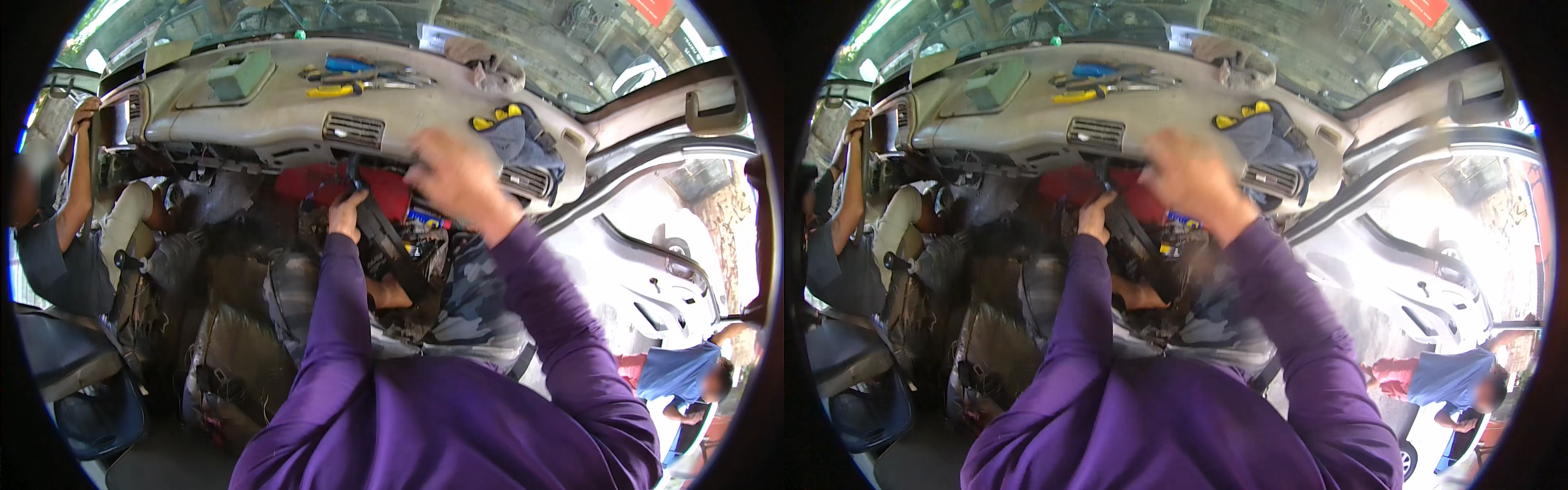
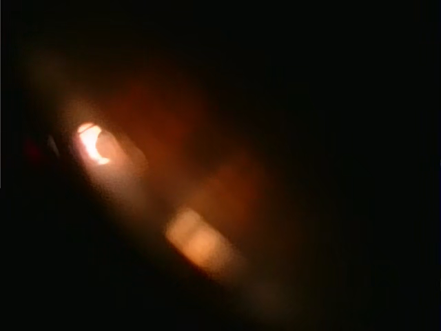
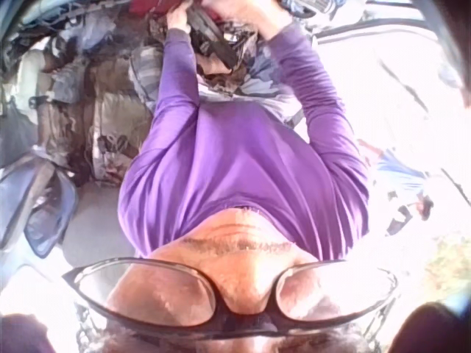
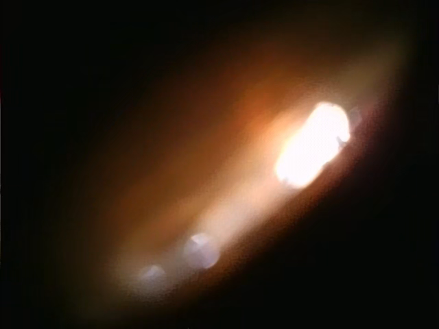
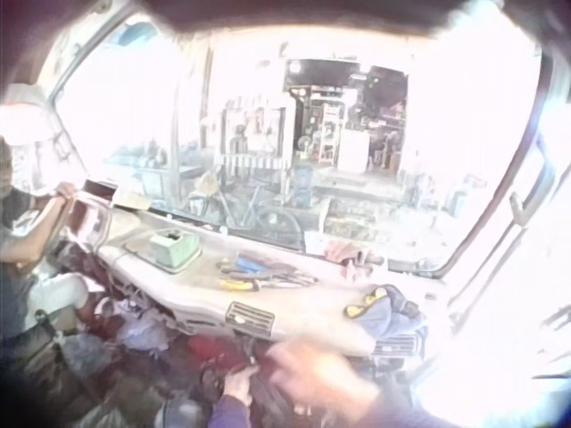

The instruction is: The person works inside a car, manipulating wires and components under the dashboard. They use a screwdriver to adjust parts and handle a black plastic trim piece, attempting to fit it into place. Another person is visible in the passenger seat, also working on the dashboard area.

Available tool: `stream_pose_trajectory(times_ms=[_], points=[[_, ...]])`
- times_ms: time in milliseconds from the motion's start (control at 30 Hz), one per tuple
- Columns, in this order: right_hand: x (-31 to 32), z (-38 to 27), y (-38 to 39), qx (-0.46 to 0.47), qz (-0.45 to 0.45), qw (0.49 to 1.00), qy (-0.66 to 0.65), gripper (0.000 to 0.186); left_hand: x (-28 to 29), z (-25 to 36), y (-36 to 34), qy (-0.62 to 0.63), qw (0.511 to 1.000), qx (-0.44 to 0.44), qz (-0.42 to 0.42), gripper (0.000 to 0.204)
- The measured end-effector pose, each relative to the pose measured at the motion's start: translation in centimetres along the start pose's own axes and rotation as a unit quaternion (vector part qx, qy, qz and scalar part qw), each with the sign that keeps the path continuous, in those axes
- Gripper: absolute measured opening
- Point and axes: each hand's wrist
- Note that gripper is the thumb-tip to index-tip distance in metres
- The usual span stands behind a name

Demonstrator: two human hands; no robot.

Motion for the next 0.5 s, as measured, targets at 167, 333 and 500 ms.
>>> stream_pose_trajectory(times_ms=[167,333,500], points=[[3.4,11.0,-0.2,-0.03,-0.024,0.986,0.165,0.045,-1.6,0.4,-1.4,0.071,0.991,0.088,-0.073,0.033],[2.3,4.1,2.8,-0.011,0.079,0.995,0.058,0.029,-1.7,1.8,-1.3,0.128,0.981,0.127,-0.068,0.017],[-2.3,-1.7,14.3,-0.19,-0.227,0.955,-0.006,0.091,-8.2,3.3,0.1,0.178,0.972,0.126,-0.084,0.021]])
Point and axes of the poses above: each hand's wrist, its own y-axis away from the middle knuckle, its own x-axis out of the back of the hand, z = x × y, and after that the axes turned 9 degrees about x, right-handed
